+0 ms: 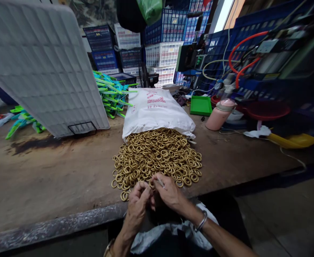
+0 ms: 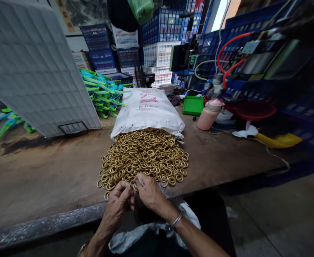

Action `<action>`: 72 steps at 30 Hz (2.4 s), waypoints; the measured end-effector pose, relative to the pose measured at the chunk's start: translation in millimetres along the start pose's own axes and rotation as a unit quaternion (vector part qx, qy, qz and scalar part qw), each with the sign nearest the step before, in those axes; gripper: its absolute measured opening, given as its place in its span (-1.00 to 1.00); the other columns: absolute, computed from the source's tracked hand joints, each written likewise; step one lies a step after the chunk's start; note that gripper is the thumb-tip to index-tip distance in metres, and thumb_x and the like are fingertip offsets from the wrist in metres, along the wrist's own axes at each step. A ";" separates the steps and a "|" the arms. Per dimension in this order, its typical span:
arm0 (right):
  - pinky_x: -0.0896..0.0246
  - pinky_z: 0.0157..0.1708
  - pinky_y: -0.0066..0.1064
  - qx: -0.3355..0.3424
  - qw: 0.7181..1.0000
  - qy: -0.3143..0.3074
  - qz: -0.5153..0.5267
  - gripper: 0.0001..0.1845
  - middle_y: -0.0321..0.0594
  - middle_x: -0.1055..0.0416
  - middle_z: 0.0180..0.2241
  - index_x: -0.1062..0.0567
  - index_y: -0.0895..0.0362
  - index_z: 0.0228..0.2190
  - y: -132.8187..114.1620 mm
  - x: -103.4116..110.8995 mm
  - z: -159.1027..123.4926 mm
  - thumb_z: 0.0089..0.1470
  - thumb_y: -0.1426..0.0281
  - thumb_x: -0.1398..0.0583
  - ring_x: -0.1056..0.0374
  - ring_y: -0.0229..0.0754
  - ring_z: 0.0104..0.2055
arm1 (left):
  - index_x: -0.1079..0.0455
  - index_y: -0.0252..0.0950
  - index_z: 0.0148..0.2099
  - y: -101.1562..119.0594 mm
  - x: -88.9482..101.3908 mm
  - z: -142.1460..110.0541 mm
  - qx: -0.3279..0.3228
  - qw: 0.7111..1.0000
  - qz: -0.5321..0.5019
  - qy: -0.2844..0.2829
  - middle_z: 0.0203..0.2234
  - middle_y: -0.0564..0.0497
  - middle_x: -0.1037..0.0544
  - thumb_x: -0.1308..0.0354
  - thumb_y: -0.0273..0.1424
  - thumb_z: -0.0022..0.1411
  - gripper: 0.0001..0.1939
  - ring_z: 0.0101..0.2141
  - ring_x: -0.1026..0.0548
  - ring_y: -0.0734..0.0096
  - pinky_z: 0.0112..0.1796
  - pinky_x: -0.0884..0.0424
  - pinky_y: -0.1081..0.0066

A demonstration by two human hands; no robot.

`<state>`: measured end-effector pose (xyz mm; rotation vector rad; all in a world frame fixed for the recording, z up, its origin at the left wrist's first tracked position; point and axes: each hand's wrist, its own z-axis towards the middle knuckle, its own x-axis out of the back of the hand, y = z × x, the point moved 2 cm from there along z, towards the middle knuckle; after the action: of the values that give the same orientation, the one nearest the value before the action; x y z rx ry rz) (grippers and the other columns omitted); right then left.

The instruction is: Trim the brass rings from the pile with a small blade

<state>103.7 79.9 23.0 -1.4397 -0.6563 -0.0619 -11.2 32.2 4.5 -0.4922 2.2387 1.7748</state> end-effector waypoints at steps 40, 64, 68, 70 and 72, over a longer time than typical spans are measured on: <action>0.12 -0.45 -0.44 0.059 0.935 -0.096 -0.337 -0.78 -0.25 -0.42 -0.41 -0.30 0.10 -0.29 -8.6 -67.3 -5.2 -0.03 0.54 0.00 -0.30 -0.21 -0.40 | -0.31 -0.30 -0.36 -22.4 44.2 -72.4 0.202 0.948 -0.244 0.030 -0.60 0.08 -0.39 -0.25 -0.39 -0.07 -0.80 -0.63 -0.32 0.59 -0.62 -0.12 0.60; 0.09 -0.55 -0.57 0.022 0.999 -0.035 -0.012 -0.83 -0.43 -0.15 -0.64 -0.30 0.16 -0.61 10.6 -21.1 -12.3 -0.03 0.42 -0.05 -0.01 -0.39 -0.56 | -0.31 -0.32 -0.30 -6.5 19.3 -16.6 0.015 0.985 0.131 0.108 -0.79 0.25 -0.19 -0.14 -0.15 -0.01 -0.66 -0.76 -0.10 0.65 -0.72 -0.04 0.61; 0.03 -0.52 -0.57 0.009 0.997 -0.055 0.060 -0.81 -0.41 -0.19 -0.61 -0.33 0.17 -0.57 13.9 -17.9 -16.1 -0.01 0.36 -0.05 -0.07 -0.37 -0.53 | -0.34 -0.31 -0.41 -2.0 12.3 -16.7 -0.037 0.979 0.169 0.107 -0.71 0.19 -0.27 -0.14 -0.21 0.00 -0.75 -0.69 -0.19 0.61 -0.65 -0.13 0.58; 0.01 -0.51 -0.56 -0.002 0.994 -0.054 0.092 -0.72 -0.39 -0.20 -0.61 -0.32 0.17 -0.57 16.5 -16.0 -16.2 0.05 0.28 -0.01 -0.09 -0.36 -0.52 | -0.36 -0.31 -0.43 0.9 8.3 -17.7 -0.074 0.972 0.196 0.103 -0.63 0.11 -0.37 -0.13 -0.24 0.02 -0.78 -0.59 -0.31 0.54 -0.54 -0.24 0.55; 0.00 -0.51 -0.54 -0.013 0.993 -0.052 0.106 -0.65 -0.38 -0.19 -0.62 -0.30 0.17 -0.59 18.8 -14.2 -16.0 0.08 0.22 0.03 -0.10 -0.36 -0.53 | -0.36 -0.31 -0.45 2.1 4.5 -19.1 -0.088 0.968 0.213 0.100 -0.57 0.06 -0.41 -0.13 -0.24 0.02 -0.78 -0.52 -0.35 0.48 -0.47 -0.28 0.53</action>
<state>105.9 63.3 0.0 -1.5378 -0.5852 0.1713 -15.8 13.5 9.0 -0.2390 2.4806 2.2389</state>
